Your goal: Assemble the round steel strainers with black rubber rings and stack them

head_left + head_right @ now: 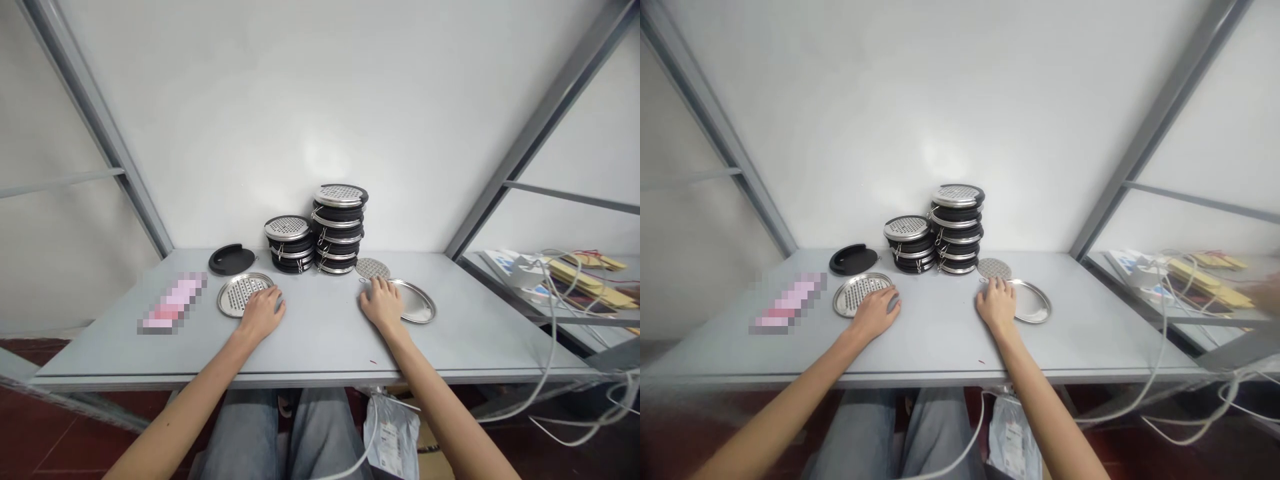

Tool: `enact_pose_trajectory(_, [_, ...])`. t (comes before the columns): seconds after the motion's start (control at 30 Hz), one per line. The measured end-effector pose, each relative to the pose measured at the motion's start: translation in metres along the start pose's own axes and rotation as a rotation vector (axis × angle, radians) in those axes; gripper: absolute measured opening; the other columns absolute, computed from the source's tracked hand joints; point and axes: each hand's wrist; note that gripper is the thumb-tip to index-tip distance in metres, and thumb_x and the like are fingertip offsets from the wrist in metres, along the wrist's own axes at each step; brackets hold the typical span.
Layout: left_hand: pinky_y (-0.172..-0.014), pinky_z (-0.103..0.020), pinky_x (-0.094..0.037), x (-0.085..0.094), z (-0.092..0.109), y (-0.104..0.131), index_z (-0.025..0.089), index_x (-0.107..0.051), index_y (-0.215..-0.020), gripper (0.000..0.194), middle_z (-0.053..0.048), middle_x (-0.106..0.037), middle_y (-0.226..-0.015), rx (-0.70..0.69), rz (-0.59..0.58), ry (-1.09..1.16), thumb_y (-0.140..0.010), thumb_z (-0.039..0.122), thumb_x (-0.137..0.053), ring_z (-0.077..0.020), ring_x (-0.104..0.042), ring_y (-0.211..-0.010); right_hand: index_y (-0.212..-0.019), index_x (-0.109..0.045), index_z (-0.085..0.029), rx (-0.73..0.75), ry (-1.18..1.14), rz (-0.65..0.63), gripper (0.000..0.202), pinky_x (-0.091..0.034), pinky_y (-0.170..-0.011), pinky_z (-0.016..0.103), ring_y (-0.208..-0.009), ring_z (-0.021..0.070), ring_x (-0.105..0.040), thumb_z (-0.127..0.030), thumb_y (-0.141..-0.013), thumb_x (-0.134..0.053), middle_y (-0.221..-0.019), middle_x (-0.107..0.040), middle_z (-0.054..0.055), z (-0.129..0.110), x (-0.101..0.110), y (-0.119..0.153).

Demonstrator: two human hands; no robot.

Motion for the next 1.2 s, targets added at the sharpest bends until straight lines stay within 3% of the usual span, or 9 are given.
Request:
enact_pose_trajectory(0.23, [-0.101, -0.048, -0.042, -0.004, -0.008, 0.0, 0.015, -0.066, -0.101, 0.022, -0.018, -0.061, -0.126, -0.019, -0.027, 0.016, -0.086, 0.023, -0.052, -0.0306, -0.057, -0.116, -0.128, -0.058, -0.017, -0.094, -0.054, -0.126, 0.053, -0.051, -0.072, 0.04, -0.086, 0.0305, -0.069, -0.005, -0.08, -0.037, -0.108, -0.07, 0.017, 0.019, 0.028, 0.015])
enact_pose_trajectory(0.37, [-0.101, -0.051, -0.041, -0.004, -0.008, -0.001, 0.017, -0.067, -0.099, 0.02, -0.016, -0.063, -0.12, -0.016, 0.023, 0.075, -0.085, 0.021, -0.053, -0.0307, -0.058, -0.113, -0.124, -0.062, -0.018, -0.152, -0.133, 0.151, 0.048, -0.053, -0.079, 0.044, -0.093, 0.031, -0.069, -0.013, -0.084, -0.035, -0.107, -0.071, 0.015, 0.024, 0.043, 0.032])
enact_pose_trajectory(0.47, [-0.101, -0.05, -0.042, -0.003, -0.008, -0.002, 0.017, -0.067, -0.099, 0.02, -0.014, -0.064, -0.117, -0.006, 0.081, 0.103, -0.086, 0.02, -0.052, -0.031, -0.056, -0.113, -0.121, -0.064, -0.026, 0.183, -0.336, 0.248, 0.05, -0.053, -0.093, 0.042, -0.103, 0.0244, -0.067, -0.01, -0.084, -0.035, -0.113, -0.07, 0.008, 0.004, 0.044, 0.056])
enact_pose_trajectory(0.57, [-0.103, -0.05, -0.041, -0.001, -0.007, -0.003, 0.017, -0.067, -0.1, 0.024, -0.012, -0.064, -0.117, -0.004, 0.145, 0.132, -0.087, 0.014, -0.048, -0.0305, -0.052, -0.119, -0.124, -0.061, -0.027, 0.612, -0.522, 0.107, 0.057, -0.054, -0.094, 0.038, -0.11, 0.0204, -0.065, -0.002, -0.081, -0.034, -0.118, -0.068, 0.006, -0.033, 0.041, 0.072])
enact_pose_trajectory(0.7, [-0.104, -0.049, -0.04, 0.004, -0.004, -0.002, 0.017, -0.066, -0.106, 0.028, -0.011, -0.066, -0.114, -0.055, 0.16, 0.223, -0.088, 0.012, -0.045, -0.0283, -0.053, -0.119, -0.125, -0.06, -0.021, 0.788, -0.572, -0.172, 0.053, -0.056, -0.088, 0.036, -0.103, 0.0211, -0.068, -0.001, -0.082, -0.038, -0.114, -0.07, 0.01, -0.076, 0.041, 0.054])
enact_pose_trajectory(0.8, [-0.105, -0.045, -0.042, 0.012, 0.002, 0.002, 0.019, -0.064, -0.114, 0.029, -0.01, -0.064, -0.122, -0.207, 0.043, 0.351, -0.092, 0.018, -0.047, -0.0248, -0.054, -0.121, -0.12, -0.063, -0.021, 0.877, -0.629, -0.299, 0.037, -0.052, -0.094, 0.039, -0.116, 0.024, -0.06, -0.015, -0.085, -0.052, -0.115, -0.069, 0.009, -0.074, 0.04, 0.015])
enact_pose_trajectory(0.9, [-0.106, -0.04, -0.043, 0.018, 0.008, 0.005, 0.021, -0.062, -0.121, 0.032, -0.009, -0.062, -0.128, -0.369, -0.106, 0.445, -0.092, 0.022, -0.049, -0.0221, -0.054, -0.123, -0.119, -0.063, -0.019, 0.567, -0.669, -0.036, 0.033, -0.044, -0.102, 0.045, -0.121, 0.0253, -0.055, -0.026, -0.089, -0.049, -0.122, -0.065, 0.011, -0.037, 0.03, -0.028])
enact_pose_trajectory(1.0, [-0.106, -0.042, -0.043, 0.019, 0.012, 0.006, 0.022, -0.064, -0.119, 0.032, -0.008, -0.066, -0.121, -0.402, -0.154, 0.462, -0.089, 0.021, -0.054, -0.0228, -0.058, -0.118, -0.122, -0.06, -0.013, 0.166, -0.467, 0.161, 0.042, -0.039, -0.105, 0.047, -0.123, 0.0297, -0.051, -0.031, -0.085, -0.051, -0.127, -0.06, 0.017, 0.014, 0.005, -0.056])
enact_pose_trajectory(1.2, [-0.103, -0.04, -0.045, 0.013, 0.009, 0.005, 0.023, -0.068, -0.108, 0.026, -0.006, -0.071, -0.111, -0.347, -0.129, 0.486, -0.084, 0.019, -0.059, -0.0219, -0.063, -0.11, -0.132, -0.052, -0.008, 0.057, -0.229, -0.113, 0.064, -0.037, -0.107, 0.044, -0.129, 0.032, -0.046, -0.046, -0.081, -0.057, -0.138, -0.051, 0.021, 0.065, -0.04, -0.063])
Point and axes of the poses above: each hand's wrist, its own y-axis away from the middle knuckle, its own x-axis out of the back of the hand, z = x × y
